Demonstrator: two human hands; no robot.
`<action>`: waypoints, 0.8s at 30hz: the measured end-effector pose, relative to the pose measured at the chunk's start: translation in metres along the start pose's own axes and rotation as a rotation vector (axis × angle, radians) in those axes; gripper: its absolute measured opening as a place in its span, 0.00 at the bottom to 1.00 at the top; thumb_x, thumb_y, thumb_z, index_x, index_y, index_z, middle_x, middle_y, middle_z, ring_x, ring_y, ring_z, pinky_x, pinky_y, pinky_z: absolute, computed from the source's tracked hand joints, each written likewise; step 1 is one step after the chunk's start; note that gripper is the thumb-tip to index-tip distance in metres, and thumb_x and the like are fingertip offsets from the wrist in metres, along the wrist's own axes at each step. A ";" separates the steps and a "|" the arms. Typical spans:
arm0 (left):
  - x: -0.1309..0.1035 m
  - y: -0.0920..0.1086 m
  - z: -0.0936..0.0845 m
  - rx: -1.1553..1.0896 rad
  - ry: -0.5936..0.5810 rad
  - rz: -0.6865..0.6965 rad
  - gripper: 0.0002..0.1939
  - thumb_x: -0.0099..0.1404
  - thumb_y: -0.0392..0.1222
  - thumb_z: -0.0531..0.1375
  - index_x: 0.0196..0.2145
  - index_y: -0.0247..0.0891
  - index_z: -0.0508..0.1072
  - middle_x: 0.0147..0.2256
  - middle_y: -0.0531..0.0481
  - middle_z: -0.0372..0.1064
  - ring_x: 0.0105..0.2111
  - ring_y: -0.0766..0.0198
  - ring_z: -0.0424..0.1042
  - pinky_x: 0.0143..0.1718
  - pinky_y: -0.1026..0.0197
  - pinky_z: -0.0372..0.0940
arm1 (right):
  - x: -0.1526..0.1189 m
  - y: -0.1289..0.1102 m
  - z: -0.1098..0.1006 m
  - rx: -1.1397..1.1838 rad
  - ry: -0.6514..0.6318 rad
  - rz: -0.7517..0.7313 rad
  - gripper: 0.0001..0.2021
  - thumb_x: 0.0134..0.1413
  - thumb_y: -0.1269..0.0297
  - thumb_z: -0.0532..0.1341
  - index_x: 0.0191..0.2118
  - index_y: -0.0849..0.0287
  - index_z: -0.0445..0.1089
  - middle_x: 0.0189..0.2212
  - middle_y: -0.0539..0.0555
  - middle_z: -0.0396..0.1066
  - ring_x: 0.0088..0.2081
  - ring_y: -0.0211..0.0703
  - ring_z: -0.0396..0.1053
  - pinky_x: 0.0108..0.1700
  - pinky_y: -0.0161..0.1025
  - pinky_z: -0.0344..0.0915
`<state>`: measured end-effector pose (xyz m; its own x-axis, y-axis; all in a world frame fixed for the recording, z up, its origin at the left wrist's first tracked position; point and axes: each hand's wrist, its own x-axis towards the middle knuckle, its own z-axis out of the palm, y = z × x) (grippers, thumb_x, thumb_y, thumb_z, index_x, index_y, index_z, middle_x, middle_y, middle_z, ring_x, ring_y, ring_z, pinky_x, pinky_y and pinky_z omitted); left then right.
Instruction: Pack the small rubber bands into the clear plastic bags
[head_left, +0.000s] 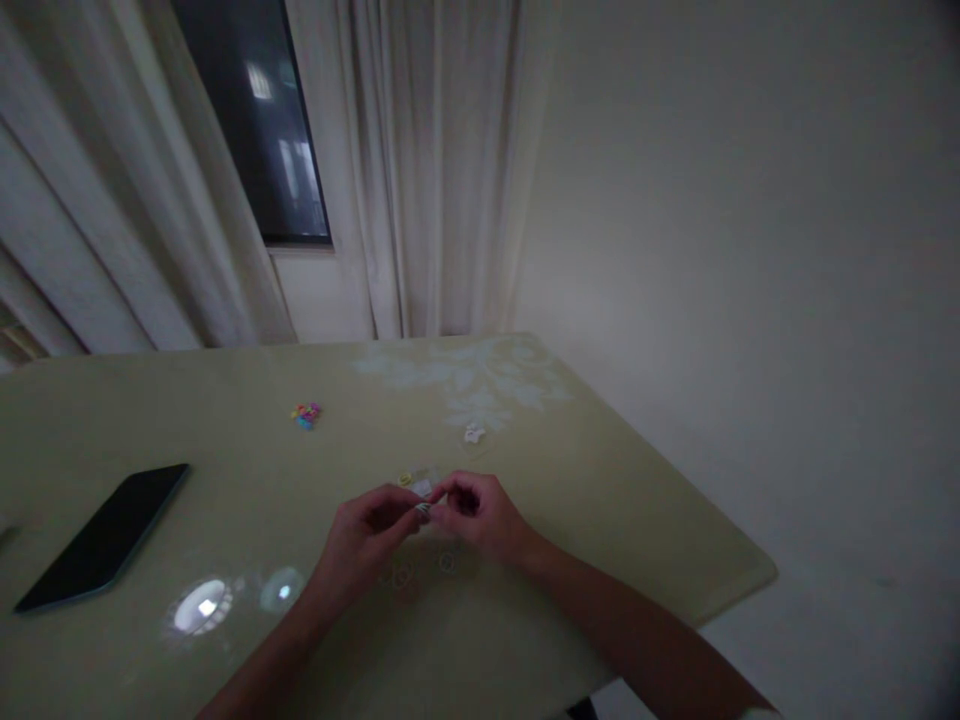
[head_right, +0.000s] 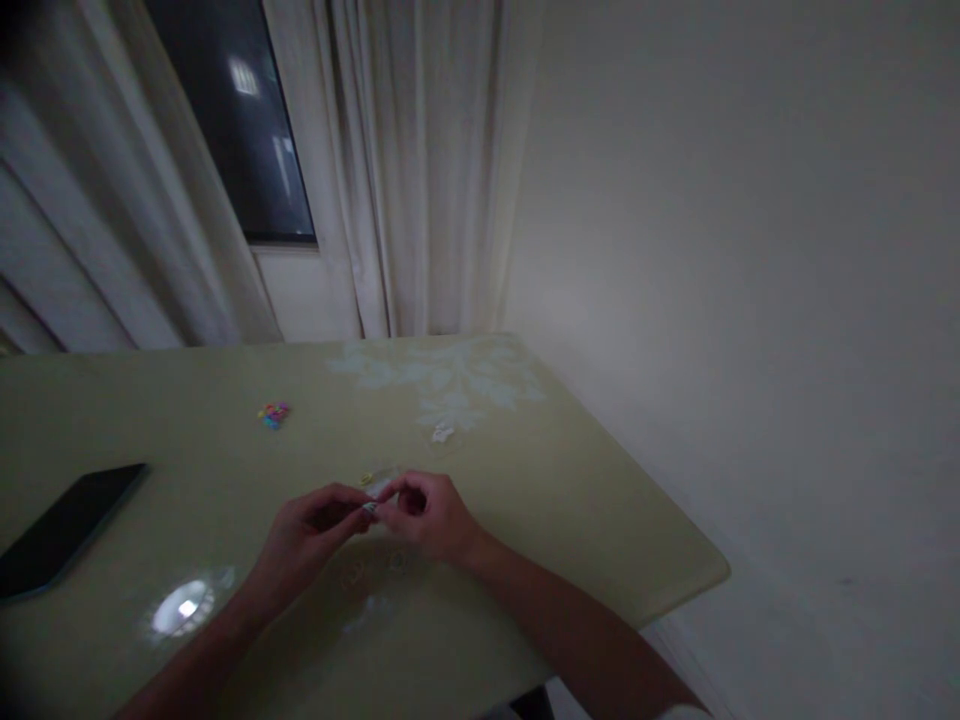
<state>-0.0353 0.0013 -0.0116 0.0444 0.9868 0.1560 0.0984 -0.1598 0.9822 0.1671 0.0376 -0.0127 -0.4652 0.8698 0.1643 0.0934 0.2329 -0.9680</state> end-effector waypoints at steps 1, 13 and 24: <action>-0.001 -0.001 0.001 0.004 -0.003 -0.008 0.10 0.58 0.47 0.71 0.33 0.39 0.83 0.28 0.48 0.81 0.28 0.59 0.80 0.32 0.63 0.74 | -0.001 0.000 0.001 -0.040 0.016 -0.021 0.16 0.53 0.53 0.72 0.40 0.61 0.79 0.21 0.45 0.61 0.23 0.33 0.54 0.26 0.33 0.51; 0.006 0.005 -0.004 0.002 -0.042 -0.109 0.17 0.56 0.53 0.71 0.40 0.40 0.84 0.40 0.44 0.85 0.39 0.52 0.83 0.42 0.56 0.76 | 0.004 0.003 -0.003 -0.269 0.111 -0.135 0.13 0.57 0.54 0.71 0.37 0.61 0.82 0.23 0.49 0.69 0.24 0.36 0.60 0.29 0.34 0.58; 0.019 0.006 -0.072 0.641 -0.234 -0.066 0.09 0.59 0.44 0.62 0.31 0.42 0.83 0.30 0.49 0.81 0.30 0.56 0.76 0.33 0.61 0.65 | 0.087 -0.026 -0.018 -1.135 -0.302 -0.083 0.07 0.62 0.63 0.66 0.42 0.56 0.82 0.41 0.57 0.79 0.42 0.45 0.74 0.39 0.36 0.62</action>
<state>-0.1050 0.0210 0.0042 0.2249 0.9744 0.0005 0.6740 -0.1560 0.7220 0.1398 0.1151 0.0307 -0.6822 0.7309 0.0203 0.7121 0.6705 -0.2082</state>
